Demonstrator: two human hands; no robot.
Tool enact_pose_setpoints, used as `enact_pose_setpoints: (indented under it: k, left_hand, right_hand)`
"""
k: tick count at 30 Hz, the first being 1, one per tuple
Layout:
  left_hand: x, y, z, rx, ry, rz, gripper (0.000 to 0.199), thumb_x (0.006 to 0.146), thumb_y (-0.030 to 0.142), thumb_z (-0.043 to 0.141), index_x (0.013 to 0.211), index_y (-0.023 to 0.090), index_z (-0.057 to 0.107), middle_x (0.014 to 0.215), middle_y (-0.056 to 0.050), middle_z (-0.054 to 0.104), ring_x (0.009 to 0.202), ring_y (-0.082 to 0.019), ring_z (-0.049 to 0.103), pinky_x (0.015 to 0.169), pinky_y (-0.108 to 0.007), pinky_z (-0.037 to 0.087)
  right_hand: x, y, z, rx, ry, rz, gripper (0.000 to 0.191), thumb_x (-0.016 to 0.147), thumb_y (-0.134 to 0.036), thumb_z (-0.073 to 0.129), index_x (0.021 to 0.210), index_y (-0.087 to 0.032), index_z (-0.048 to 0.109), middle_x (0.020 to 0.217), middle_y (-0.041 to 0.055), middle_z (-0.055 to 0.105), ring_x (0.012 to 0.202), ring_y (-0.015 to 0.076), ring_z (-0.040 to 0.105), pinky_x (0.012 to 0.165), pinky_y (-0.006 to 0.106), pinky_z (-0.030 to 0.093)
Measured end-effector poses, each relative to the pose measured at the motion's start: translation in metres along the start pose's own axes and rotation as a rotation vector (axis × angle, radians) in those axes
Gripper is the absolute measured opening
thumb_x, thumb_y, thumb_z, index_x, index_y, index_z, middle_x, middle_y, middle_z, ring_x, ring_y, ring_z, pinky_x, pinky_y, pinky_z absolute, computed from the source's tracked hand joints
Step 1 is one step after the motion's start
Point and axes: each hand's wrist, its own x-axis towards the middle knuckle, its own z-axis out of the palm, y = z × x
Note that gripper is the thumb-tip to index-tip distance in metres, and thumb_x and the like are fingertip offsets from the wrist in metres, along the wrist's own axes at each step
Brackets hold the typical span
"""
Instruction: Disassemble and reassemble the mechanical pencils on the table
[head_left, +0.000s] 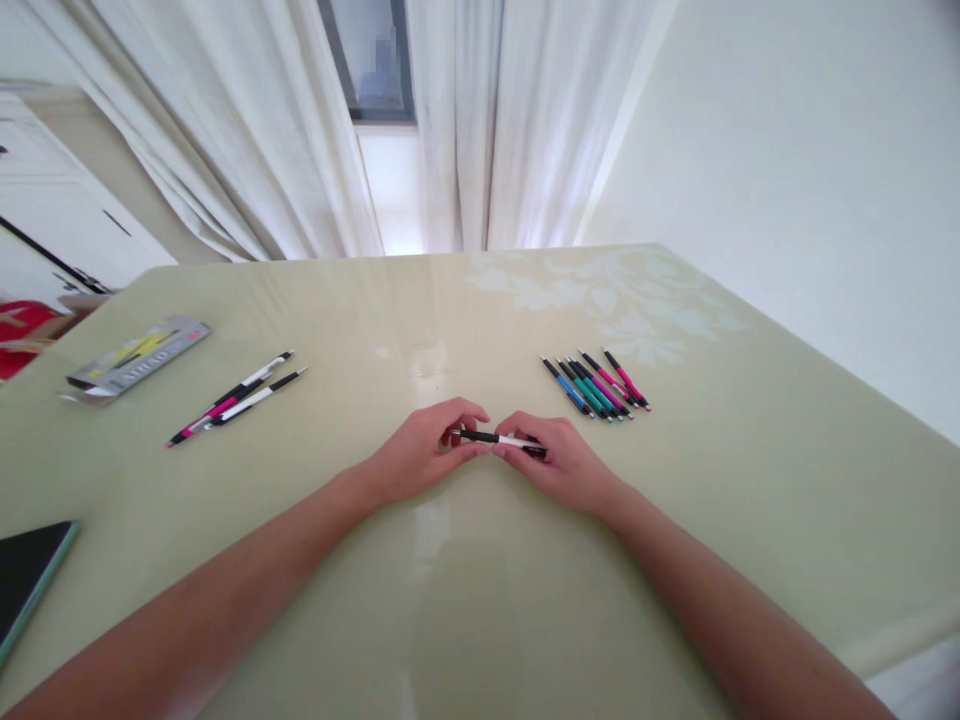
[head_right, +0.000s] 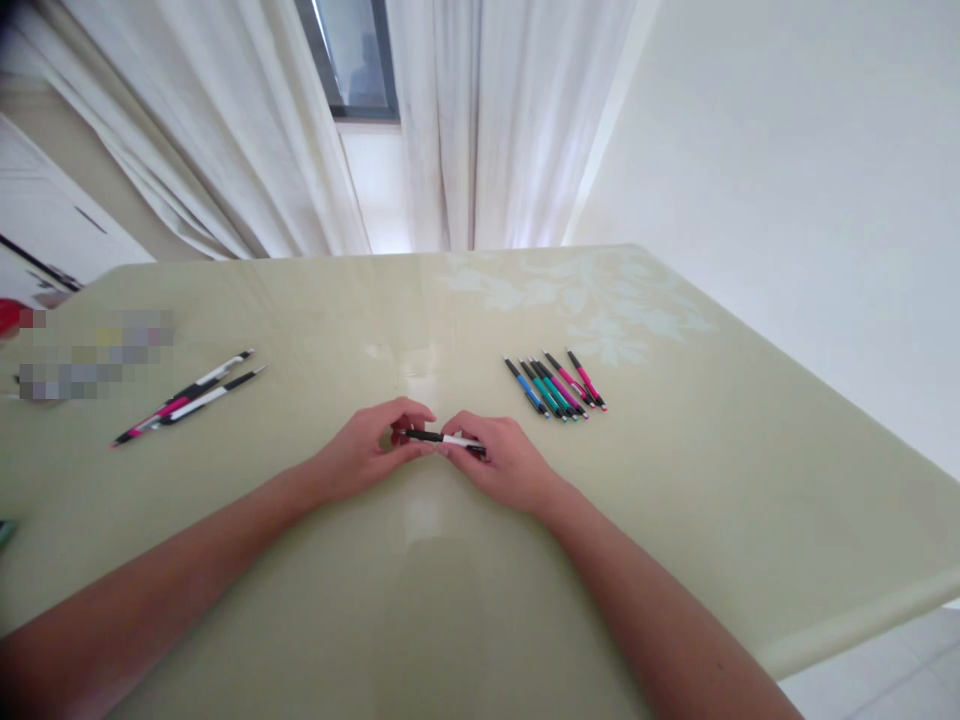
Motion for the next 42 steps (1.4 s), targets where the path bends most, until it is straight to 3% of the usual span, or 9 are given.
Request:
enact_pose_setpoints:
  k: [4, 9, 13, 17, 23, 30, 34, 38, 42]
  left_hand:
    - [0.0004, -0.0005, 0.0007, 0.031, -0.014, 0.032, 0.029, 0.105, 0.038, 0.05, 0.099, 0.018, 0.071, 0.088, -0.004, 0.07, 0.076, -0.015, 0.061, 0.072, -0.027, 0.047]
    - [0.0016, 0.0007, 0.0003, 0.002, -0.004, 0.062, 0.029, 0.104, 0.036, 0.051, 0.119, 0.019, 0.069, 0.099, -0.007, 0.071, 0.081, -0.017, 0.062, 0.075, -0.027, 0.048]
    - [0.0028, -0.0006, -0.0003, 0.029, -0.013, 0.028, 0.036, 0.107, 0.036, 0.044, 0.094, 0.017, 0.072, 0.084, -0.005, 0.068, 0.077, -0.017, 0.061, 0.075, -0.028, 0.048]
    - [0.0026, -0.001, -0.0005, -0.055, 0.005, 0.021, 0.025, 0.101, 0.038, 0.057, 0.112, 0.02, 0.07, 0.097, -0.005, 0.072, 0.078, -0.016, 0.062, 0.07, -0.026, 0.049]
    - [0.0023, 0.0021, -0.0004, -0.026, -0.004, 0.089, 0.028, 0.103, 0.026, 0.048, 0.12, 0.02, 0.069, 0.1, -0.007, 0.07, 0.082, -0.016, 0.062, 0.072, -0.027, 0.048]
    - [0.0031, -0.0001, 0.0002, -0.064, 0.126, -0.072, 0.021, 0.096, 0.019, 0.05, 0.109, 0.019, 0.066, 0.099, -0.004, 0.071, 0.083, -0.017, 0.063, 0.071, -0.027, 0.049]
    - [0.0049, -0.0015, -0.0002, -0.054, 0.166, -0.054, 0.027, 0.095, 0.015, 0.048, 0.111, 0.019, 0.069, 0.102, -0.005, 0.069, 0.085, -0.017, 0.062, 0.074, -0.029, 0.049]
    - [0.0078, -0.0021, -0.0006, -0.01, 0.193, -0.048, 0.019, 0.097, 0.029, 0.057, 0.103, 0.02, 0.072, 0.097, -0.005, 0.066, 0.085, -0.018, 0.059, 0.071, -0.028, 0.046]
    - [0.0088, -0.0046, -0.002, -0.03, 0.193, -0.064, 0.024, 0.097, 0.043, 0.062, 0.1, 0.022, 0.073, 0.093, -0.003, 0.064, 0.081, -0.017, 0.057, 0.071, -0.028, 0.045]
  right_hand:
    - [0.0014, 0.0015, 0.0006, 0.002, 0.018, -0.007, 0.015, 0.098, -0.032, 0.061, 0.098, -0.018, 0.066, 0.073, -0.001, 0.065, 0.062, 0.0127, 0.053, 0.06, 0.023, 0.037]
    - [0.0016, 0.003, 0.0013, -0.007, 0.036, -0.02, 0.013, 0.097, -0.029, 0.062, 0.099, -0.018, 0.068, 0.076, 0.0001, 0.067, 0.064, 0.0126, 0.055, 0.061, 0.023, 0.039]
    - [0.0012, 0.0025, 0.001, -0.016, 0.041, -0.027, 0.014, 0.097, -0.029, 0.061, 0.096, -0.018, 0.069, 0.08, 0.0019, 0.07, 0.065, 0.0131, 0.057, 0.061, 0.023, 0.04]
    - [0.001, 0.0025, 0.0009, -0.031, 0.052, -0.024, 0.014, 0.096, -0.029, 0.061, 0.097, -0.018, 0.07, 0.079, 0.0021, 0.07, 0.066, 0.0138, 0.058, 0.062, 0.024, 0.041]
    - [0.0014, 0.0026, 0.0006, -0.024, 0.071, -0.008, 0.013, 0.096, -0.028, 0.062, 0.098, -0.018, 0.07, 0.079, 0.0018, 0.069, 0.065, 0.0132, 0.057, 0.062, 0.024, 0.041]
    - [0.0034, 0.0037, -0.0002, -0.033, 0.119, 0.001, 0.012, 0.096, -0.028, 0.062, 0.095, -0.018, 0.069, 0.082, 0.0033, 0.07, 0.071, 0.0148, 0.06, 0.066, 0.025, 0.043]
    - [0.0034, 0.0051, -0.0019, -0.048, 0.152, 0.007, 0.012, 0.095, -0.027, 0.063, 0.095, -0.018, 0.07, 0.085, 0.0044, 0.071, 0.074, 0.0157, 0.062, 0.067, 0.026, 0.044]
    - [0.0022, 0.0065, -0.0052, -0.056, 0.178, 0.018, 0.011, 0.095, -0.027, 0.063, 0.095, -0.018, 0.071, 0.086, 0.0046, 0.071, 0.075, 0.0162, 0.062, 0.067, 0.027, 0.044]
    - [0.0019, 0.0067, -0.0064, -0.049, 0.18, 0.032, 0.011, 0.095, -0.026, 0.063, 0.096, -0.019, 0.072, 0.086, 0.0037, 0.07, 0.072, 0.0153, 0.061, 0.065, 0.027, 0.044]
